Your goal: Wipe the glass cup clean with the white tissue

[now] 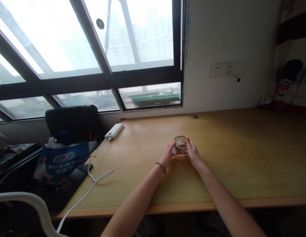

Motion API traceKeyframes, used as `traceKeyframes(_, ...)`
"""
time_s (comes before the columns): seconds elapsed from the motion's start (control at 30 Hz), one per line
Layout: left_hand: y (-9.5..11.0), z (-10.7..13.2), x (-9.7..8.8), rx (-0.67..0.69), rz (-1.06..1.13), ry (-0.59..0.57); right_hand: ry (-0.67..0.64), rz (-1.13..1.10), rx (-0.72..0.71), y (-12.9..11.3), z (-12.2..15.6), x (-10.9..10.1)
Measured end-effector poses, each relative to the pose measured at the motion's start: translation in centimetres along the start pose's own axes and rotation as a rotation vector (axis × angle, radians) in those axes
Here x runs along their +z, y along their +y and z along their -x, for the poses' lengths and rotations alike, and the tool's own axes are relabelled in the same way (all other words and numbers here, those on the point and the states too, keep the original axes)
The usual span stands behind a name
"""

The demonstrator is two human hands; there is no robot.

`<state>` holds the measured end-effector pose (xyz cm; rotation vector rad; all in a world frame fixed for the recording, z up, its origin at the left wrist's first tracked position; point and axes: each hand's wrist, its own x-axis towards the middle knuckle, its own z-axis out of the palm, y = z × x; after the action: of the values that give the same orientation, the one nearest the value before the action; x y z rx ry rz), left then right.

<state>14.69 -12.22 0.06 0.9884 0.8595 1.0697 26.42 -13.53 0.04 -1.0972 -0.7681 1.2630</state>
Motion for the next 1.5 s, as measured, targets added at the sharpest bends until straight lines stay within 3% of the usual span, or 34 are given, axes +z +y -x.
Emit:
traceKeyframes(0.13, -0.2, -0.3, -0.4, -0.063, 0.041, 0.023, 0.008, 0.098, -0.034, 0.3, -0.3, -0.4)
traceKeyframes(0.27, 0.1, -0.8, -1.1, -0.062, 0.063, 0.133, 0.063, 0.335, -0.390, -0.3, 0.3, -0.3)
traceKeyframes(0.4, 0.3, -1.2, -1.9, -0.034, -0.010, 0.191, -0.041, 0.651, -0.624, -0.8, 1.0, 0.1)
traceKeyframes(0.7, -0.5, -1.1, -1.9, -0.003, -0.066, 0.113, -0.217, 0.774, -0.624, 0.0, 1.0, 0.0)
traceKeyframes(0.97, -0.9, -1.5, -1.7, -0.008, 0.014, 0.049, -0.011, 0.946, -0.693, 0.2, 0.0, -0.5)
traceKeyframes(1.13, -0.8, -1.4, -1.3, -0.027, 0.031, 0.082, 0.138, 1.188, -0.640, -2.2, -4.2, -4.6)
traceKeyframes(1.37, -0.9, -1.3, -1.8, 0.011, 0.065, 0.148, 0.193, 1.409, -0.475, -6.4, -12.2, -15.8)
traceKeyframes(1.5, -1.3, -1.6, -2.3, 0.057, 0.079, 0.160, 0.216, 1.437, -0.453, -7.6, -14.5, -20.2)
